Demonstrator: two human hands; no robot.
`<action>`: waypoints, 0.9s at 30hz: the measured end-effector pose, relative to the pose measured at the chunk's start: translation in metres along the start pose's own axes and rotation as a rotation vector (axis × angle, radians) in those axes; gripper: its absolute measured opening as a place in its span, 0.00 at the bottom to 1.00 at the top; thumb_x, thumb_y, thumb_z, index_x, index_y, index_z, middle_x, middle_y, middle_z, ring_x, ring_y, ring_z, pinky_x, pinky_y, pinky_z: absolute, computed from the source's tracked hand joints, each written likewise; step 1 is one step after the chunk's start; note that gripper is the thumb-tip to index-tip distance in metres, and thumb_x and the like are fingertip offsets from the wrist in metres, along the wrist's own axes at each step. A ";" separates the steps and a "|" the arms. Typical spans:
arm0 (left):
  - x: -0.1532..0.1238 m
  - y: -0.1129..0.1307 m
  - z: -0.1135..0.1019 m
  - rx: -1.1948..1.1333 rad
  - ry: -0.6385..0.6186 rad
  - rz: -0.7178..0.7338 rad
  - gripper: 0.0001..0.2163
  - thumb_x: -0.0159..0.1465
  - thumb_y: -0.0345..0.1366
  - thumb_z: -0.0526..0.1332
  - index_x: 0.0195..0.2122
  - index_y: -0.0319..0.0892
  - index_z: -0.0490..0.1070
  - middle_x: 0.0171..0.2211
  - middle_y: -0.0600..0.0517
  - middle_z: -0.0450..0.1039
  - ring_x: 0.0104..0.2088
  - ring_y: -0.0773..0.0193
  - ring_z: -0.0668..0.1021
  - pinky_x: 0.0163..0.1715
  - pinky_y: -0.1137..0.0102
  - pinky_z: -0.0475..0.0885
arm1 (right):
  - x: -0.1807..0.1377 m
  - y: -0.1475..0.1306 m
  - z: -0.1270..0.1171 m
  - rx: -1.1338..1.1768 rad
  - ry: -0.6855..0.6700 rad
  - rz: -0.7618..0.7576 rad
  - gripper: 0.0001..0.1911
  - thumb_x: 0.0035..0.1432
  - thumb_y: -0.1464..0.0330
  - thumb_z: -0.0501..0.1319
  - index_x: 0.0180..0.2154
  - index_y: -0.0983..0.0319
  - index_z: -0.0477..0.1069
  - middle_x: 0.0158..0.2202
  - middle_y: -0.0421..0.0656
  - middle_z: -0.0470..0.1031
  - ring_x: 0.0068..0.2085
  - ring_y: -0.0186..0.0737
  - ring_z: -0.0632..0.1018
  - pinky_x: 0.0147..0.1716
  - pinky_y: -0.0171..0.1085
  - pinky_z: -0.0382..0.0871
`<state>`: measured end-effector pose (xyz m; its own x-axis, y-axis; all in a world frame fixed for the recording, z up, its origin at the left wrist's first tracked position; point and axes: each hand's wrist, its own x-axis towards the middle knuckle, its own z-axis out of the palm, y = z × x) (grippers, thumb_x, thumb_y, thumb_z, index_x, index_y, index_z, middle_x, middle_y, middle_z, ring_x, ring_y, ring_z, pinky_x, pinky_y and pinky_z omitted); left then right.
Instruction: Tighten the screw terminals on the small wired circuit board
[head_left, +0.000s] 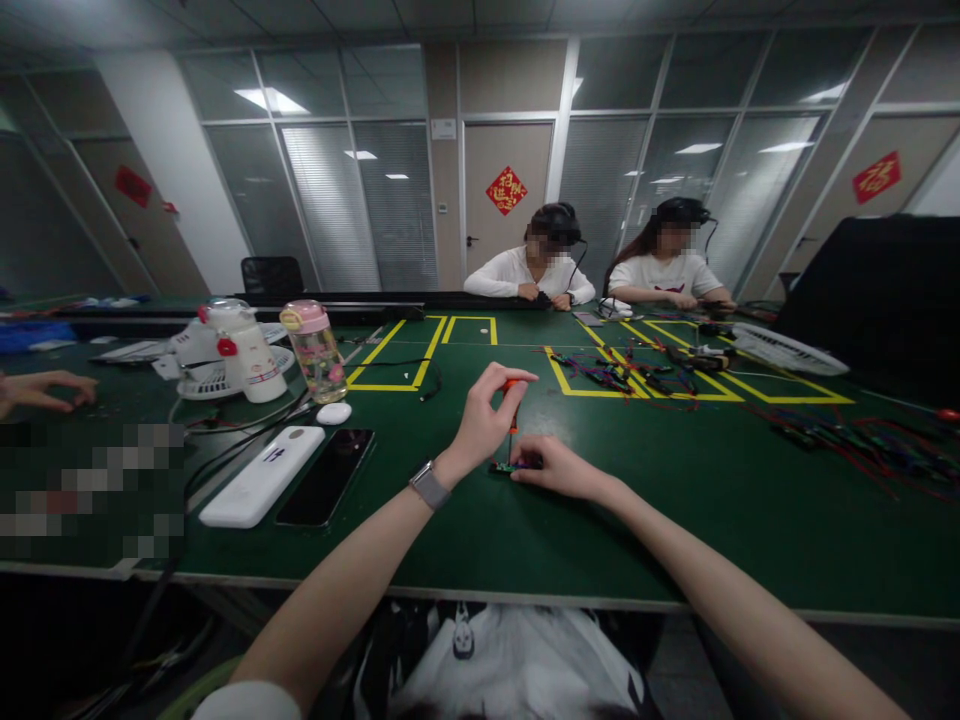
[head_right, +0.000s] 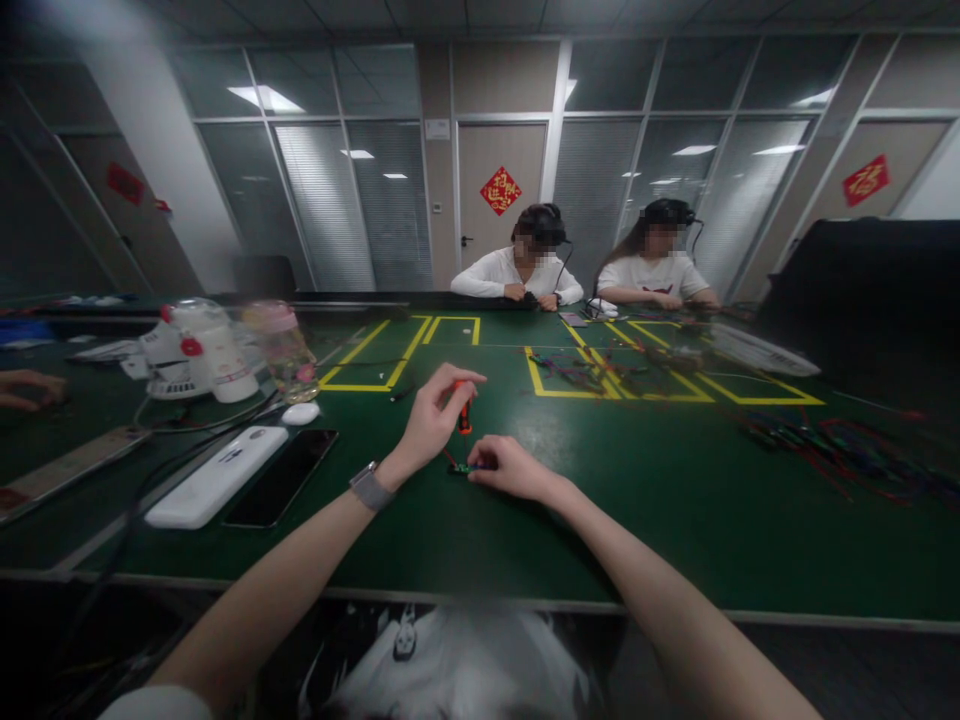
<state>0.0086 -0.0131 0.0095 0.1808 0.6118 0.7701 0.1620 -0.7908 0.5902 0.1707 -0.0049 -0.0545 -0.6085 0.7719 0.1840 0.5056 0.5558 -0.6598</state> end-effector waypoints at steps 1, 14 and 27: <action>0.000 0.000 -0.001 -0.016 -0.013 -0.009 0.09 0.69 0.33 0.54 0.41 0.41 0.74 0.35 0.51 0.71 0.36 0.66 0.74 0.39 0.70 0.68 | 0.000 0.000 0.000 0.002 0.001 -0.001 0.05 0.52 0.72 0.66 0.34 0.64 0.73 0.28 0.39 0.70 0.29 0.35 0.70 0.30 0.33 0.63; 0.002 -0.014 0.000 -0.261 -0.108 -0.105 0.16 0.70 0.33 0.49 0.55 0.42 0.68 0.47 0.46 0.74 0.44 0.61 0.78 0.49 0.65 0.70 | -0.001 0.005 0.002 -0.014 0.004 -0.032 0.05 0.54 0.72 0.64 0.35 0.64 0.72 0.27 0.38 0.69 0.29 0.34 0.69 0.29 0.33 0.62; -0.001 -0.009 0.004 -0.096 -0.050 -0.048 0.14 0.66 0.32 0.58 0.52 0.44 0.70 0.42 0.48 0.77 0.42 0.62 0.79 0.46 0.66 0.73 | -0.002 0.000 0.001 -0.012 0.009 -0.021 0.06 0.51 0.75 0.63 0.33 0.63 0.69 0.28 0.38 0.69 0.29 0.35 0.69 0.29 0.33 0.62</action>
<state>0.0103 -0.0065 0.0019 0.2240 0.6476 0.7283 0.0790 -0.7569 0.6487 0.1715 -0.0066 -0.0552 -0.6137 0.7627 0.2041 0.5000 0.5755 -0.6472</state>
